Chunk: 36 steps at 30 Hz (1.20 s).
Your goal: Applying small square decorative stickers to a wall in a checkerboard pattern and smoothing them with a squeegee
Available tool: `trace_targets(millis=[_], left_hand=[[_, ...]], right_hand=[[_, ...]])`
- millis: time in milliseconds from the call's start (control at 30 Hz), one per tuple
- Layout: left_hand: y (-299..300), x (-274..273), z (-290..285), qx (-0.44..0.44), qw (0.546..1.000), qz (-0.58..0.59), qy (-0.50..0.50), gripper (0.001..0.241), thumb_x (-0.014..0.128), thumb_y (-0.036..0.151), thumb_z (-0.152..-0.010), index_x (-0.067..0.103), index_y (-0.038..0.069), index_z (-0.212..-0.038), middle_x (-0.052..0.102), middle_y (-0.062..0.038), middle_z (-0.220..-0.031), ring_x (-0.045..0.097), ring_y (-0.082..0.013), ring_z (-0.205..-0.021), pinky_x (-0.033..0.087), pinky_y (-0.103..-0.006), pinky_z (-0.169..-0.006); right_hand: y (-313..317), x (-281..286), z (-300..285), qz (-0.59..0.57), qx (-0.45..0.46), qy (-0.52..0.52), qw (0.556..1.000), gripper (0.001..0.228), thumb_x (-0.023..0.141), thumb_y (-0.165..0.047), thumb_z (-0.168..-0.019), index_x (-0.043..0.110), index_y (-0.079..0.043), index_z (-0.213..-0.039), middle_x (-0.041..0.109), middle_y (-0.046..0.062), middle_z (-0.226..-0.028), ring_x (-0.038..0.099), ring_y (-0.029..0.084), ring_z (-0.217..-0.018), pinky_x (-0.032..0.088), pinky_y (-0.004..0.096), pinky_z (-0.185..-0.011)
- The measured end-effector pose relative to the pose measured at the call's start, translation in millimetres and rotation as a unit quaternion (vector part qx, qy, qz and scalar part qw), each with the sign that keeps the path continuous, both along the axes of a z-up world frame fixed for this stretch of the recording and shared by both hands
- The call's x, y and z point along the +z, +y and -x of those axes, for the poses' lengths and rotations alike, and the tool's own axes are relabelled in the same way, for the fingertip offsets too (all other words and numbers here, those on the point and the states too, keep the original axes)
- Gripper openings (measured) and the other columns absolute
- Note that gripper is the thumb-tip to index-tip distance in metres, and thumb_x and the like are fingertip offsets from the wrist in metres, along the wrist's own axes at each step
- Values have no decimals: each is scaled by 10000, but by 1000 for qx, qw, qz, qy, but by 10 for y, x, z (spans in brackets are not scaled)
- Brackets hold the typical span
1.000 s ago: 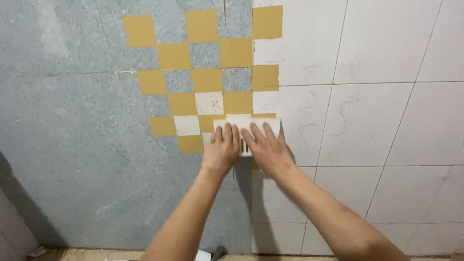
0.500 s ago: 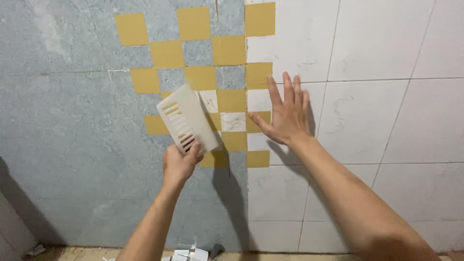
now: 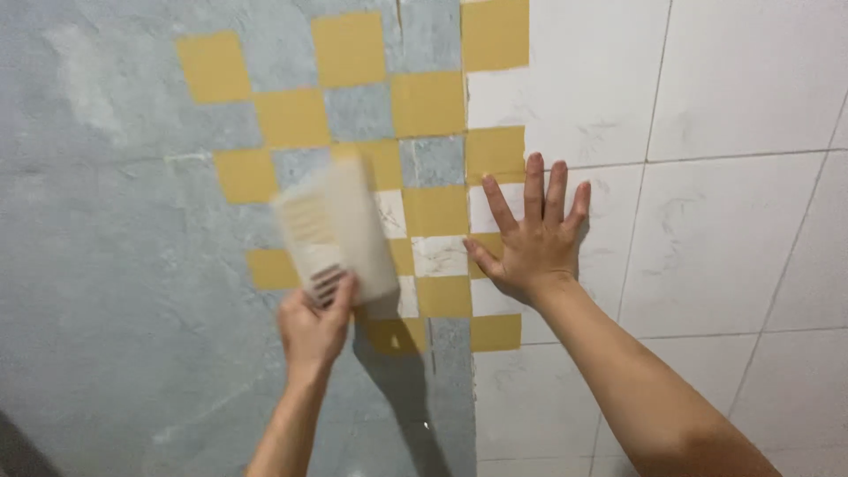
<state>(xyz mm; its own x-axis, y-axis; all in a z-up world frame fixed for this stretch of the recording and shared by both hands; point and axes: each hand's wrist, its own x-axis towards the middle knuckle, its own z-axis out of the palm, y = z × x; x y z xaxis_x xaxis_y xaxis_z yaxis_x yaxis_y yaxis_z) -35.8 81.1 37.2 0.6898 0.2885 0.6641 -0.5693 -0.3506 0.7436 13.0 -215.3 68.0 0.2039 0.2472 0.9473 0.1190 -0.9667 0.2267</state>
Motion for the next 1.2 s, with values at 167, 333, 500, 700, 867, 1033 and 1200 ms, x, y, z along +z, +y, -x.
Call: trace_targets(millis=[167,333,500,700,867,1033,1200], left_hand=[[-261,197,293,6,951,-103,-292,547,592,-164,-828,744,110,-1277,755,-200,-1154,698,-423,-1129,552,-485,-954],[-563,-126,236,181,870,-348,-298,570,660,-106,-876,679,173,-1373,711,-143,-1304,661,-372,-1196,569,-524,-972],[-544,-401,26,326,780,-366,-388,210,684,203,-1026,753,254,-1217,753,90,-1230,711,-259,-1141,508,-368,-867],[-579,-455,-114,332,776,-385,-374,358,781,214,-887,753,298,-1234,756,37,-1232,698,-279,-1138,532,-423,-963],[-622,-404,-75,305,781,-376,-395,367,779,128,-870,771,272,-1208,776,22,-1181,730,-292,-1081,549,-426,-925],[-684,-594,-211,338,758,-371,-416,450,725,15,-868,760,273,-1234,764,27,-1210,726,-291,-1073,552,-430,-930],[-637,-411,-51,316,768,-383,-405,455,727,5,-850,756,261,-1225,771,16,-1183,732,-293,-1060,555,-441,-941]], right_hand=[[-66,-62,-117,6,-6,-25,1000,831,490,-693,-946,289,-310,-1655,64,293,-1684,-11,570,-1501,-12,791,-1074],[-279,-143,-433,79,-132,-139,978,608,566,-407,-1080,345,-348,-1644,305,284,-1634,330,545,-1447,283,722,-1044],[-82,-109,-118,25,-61,-173,983,514,588,-232,-1005,584,-270,-1518,459,187,-1591,415,408,-1475,334,575,-1192],[-273,-166,-381,11,-27,-177,984,418,504,-269,-1086,619,-321,-1485,496,64,-1619,385,312,-1500,268,511,-1157],[-272,-183,-385,-8,0,-175,985,405,525,-256,-1086,644,-325,-1466,496,32,-1618,366,288,-1511,240,488,-1179],[-268,-173,-375,-13,6,-171,985,400,537,-261,-1089,646,-328,-1468,497,27,-1620,338,273,-1524,212,481,-1188],[-267,-179,-363,-10,3,-168,986,409,542,-260,-1081,642,-324,-1472,495,33,-1623,357,284,-1516,221,494,-1182]])
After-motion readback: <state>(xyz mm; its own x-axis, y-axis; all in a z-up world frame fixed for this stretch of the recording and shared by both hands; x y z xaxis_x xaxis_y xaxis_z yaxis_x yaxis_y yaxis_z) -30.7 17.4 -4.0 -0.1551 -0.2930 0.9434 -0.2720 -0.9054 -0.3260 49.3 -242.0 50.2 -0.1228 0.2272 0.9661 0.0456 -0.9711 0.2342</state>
